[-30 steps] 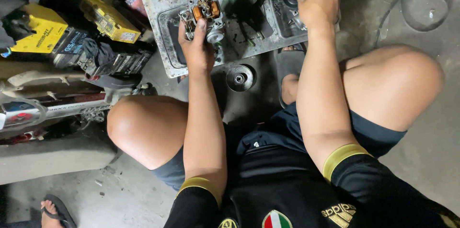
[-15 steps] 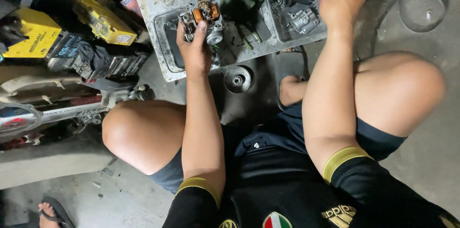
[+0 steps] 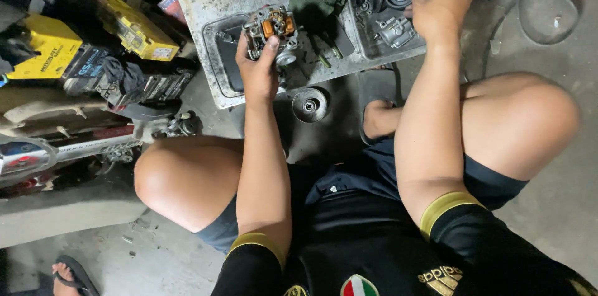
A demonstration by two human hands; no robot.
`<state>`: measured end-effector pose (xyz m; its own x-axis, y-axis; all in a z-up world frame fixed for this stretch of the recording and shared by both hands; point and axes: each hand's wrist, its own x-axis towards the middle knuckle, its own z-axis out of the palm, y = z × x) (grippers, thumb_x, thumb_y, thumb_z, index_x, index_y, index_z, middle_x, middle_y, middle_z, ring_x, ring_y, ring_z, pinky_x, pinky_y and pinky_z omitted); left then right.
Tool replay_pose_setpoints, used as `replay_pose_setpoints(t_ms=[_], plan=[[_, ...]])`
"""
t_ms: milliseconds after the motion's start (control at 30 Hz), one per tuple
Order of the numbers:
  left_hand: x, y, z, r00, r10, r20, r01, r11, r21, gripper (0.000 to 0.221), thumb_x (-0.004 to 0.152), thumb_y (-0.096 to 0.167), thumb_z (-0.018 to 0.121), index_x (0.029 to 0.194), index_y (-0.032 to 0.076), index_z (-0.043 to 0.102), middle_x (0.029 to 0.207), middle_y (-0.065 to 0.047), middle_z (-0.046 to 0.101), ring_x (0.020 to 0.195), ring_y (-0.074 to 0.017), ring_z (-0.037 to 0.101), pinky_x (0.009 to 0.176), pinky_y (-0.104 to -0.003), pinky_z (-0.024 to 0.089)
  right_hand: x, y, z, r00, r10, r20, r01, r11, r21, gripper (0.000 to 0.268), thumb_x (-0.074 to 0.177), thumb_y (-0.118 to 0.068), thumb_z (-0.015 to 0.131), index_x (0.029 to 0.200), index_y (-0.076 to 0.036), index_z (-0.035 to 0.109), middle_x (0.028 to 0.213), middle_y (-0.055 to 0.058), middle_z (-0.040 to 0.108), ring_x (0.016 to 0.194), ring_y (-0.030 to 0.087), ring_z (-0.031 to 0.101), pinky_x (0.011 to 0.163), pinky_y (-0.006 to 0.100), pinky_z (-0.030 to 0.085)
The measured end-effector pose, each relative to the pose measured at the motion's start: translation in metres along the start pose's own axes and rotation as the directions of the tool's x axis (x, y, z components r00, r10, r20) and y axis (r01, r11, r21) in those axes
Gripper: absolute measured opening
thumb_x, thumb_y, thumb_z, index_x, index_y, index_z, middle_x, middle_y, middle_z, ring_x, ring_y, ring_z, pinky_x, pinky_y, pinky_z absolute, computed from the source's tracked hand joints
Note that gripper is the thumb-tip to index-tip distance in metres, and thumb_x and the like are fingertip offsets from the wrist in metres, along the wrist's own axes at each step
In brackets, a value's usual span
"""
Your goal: Using a screwdriver to clean and inspect a motorcycle carburetor while sitting on the floor.
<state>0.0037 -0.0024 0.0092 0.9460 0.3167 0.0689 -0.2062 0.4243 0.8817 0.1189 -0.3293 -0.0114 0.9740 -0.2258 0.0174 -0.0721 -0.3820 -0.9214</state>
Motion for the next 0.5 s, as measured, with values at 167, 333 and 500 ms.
replay_pose_setpoints(t_ms=[167, 333, 500], plan=[[0.004, 0.000, -0.001, 1.000, 0.008, 0.024, -0.008, 1.000, 0.010, 0.051, 0.095, -0.005, 0.073, 0.142, -0.001, 0.056, 0.134, -0.016, 0.066, 0.118, -0.0269, 0.066, 0.109, -0.040, 0.053, 0.007, -0.007, -0.005, 0.999, -0.006, -0.039, 0.008, 0.997, 0.071, 0.010, 0.094, 0.001, 0.071, 0.104, 0.002, 0.069, 0.084, 0.007, 0.078, 0.055, 0.011, 0.075, 0.050, 0.019, 0.066], [0.007, 0.007, 0.000, 1.000, -0.001, -0.005, 0.002, 0.996, 0.089, 0.053, 0.093, 0.000, 0.077, 0.142, 0.002, 0.057, 0.131, -0.016, 0.067, 0.117, -0.0270, 0.067, 0.109, -0.040, 0.053, 0.011, -0.027, -0.018, 0.997, -0.048, -0.060, 0.055, 0.991, 0.120, 0.014, 0.098, 0.000, 0.071, 0.110, 0.007, 0.071, 0.094, 0.011, 0.081, 0.064, 0.010, 0.079, 0.054, 0.019, 0.073], [0.010, 0.007, -0.006, 0.998, -0.034, -0.045, 0.042, 0.979, 0.200, 0.060, 0.088, 0.004, 0.080, 0.143, 0.000, 0.056, 0.132, -0.015, 0.068, 0.117, -0.0240, 0.066, 0.109, -0.035, 0.051, 0.012, -0.032, -0.022, 1.000, -0.018, -0.023, 0.019, 0.998, 0.064, 0.009, 0.097, -0.001, 0.073, 0.106, 0.003, 0.075, 0.091, 0.008, 0.078, 0.063, 0.009, 0.076, 0.054, 0.019, 0.070]])
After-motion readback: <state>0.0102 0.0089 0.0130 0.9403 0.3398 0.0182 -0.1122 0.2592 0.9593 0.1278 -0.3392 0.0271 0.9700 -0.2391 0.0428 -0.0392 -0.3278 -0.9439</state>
